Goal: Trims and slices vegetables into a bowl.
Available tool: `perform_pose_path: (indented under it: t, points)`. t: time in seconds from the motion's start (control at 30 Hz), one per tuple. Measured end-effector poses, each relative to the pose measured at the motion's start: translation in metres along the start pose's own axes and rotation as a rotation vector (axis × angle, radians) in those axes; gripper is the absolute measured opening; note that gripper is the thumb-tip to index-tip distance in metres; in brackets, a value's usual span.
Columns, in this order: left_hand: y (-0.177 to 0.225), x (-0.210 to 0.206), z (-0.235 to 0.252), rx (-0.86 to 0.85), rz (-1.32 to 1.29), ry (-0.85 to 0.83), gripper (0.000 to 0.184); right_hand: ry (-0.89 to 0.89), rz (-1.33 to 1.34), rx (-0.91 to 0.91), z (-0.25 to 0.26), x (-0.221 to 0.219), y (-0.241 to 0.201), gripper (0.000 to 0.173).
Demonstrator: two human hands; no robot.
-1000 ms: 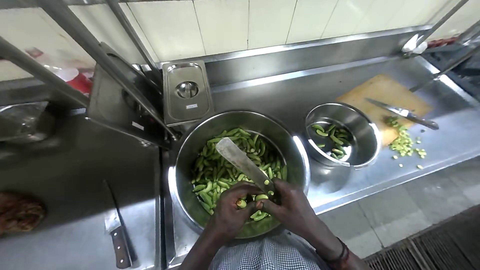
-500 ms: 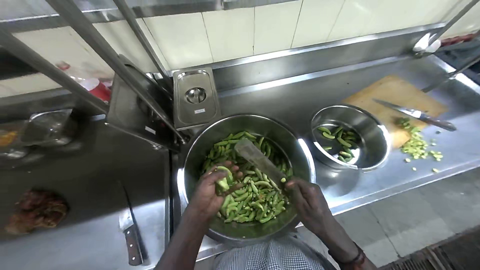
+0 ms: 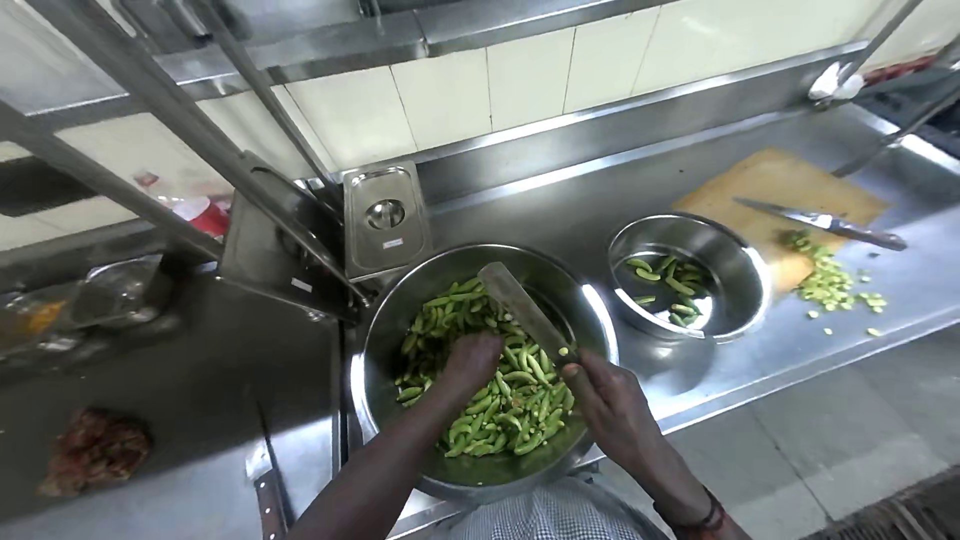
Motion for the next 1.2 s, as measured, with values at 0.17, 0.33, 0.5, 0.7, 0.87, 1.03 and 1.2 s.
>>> perform_pose_path:
  t: [0.17, 0.33, 0.5, 0.7, 0.87, 1.03, 1.2]
  points:
    - [-0.014, 0.022, -0.036, -0.041, -0.433, 0.038, 0.029, 0.006, 0.020, -0.034, -0.002, 0.004, 0.007, 0.040]
    - [-0.008, 0.024, -0.098, -0.222, -0.894, 0.217, 0.019, -0.142, 0.130, -0.092, 0.003, -0.004, 0.004, 0.036]
    - [0.016, 0.023, -0.131, -0.425, -1.000, 0.440, 0.016, -0.252, 0.143, -0.039, 0.003, -0.017, -0.012, 0.042]
    - [0.021, 0.019, -0.137, -0.498, -0.943, 0.564, 0.010, -0.246, 0.107, 0.018, 0.001, -0.024, -0.021, 0.038]
    - [0.024, 0.016, -0.138, -0.418, -0.944, 0.666, 0.025, -0.218, 0.091, 0.059, -0.004, -0.026, -0.022, 0.045]
    - [0.028, 0.011, -0.135, -0.377, -0.944, 0.717, 0.019, -0.201, 0.076, 0.050, -0.004, -0.025, -0.018, 0.045]
    - [0.016, 0.004, -0.129, -0.173, -1.333, 0.658, 0.023, -0.191, 0.119, 0.085, -0.008, -0.025, -0.018, 0.051]
Point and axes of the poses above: each hand's wrist, its own z-axis towards the middle knuckle, its own x-axis out of the back of the hand, y = z × x, the point moved 3 cm from there along z, towards the middle knuckle, and after that the axes turned 5 degrees about -y, right-handed, at the moved point
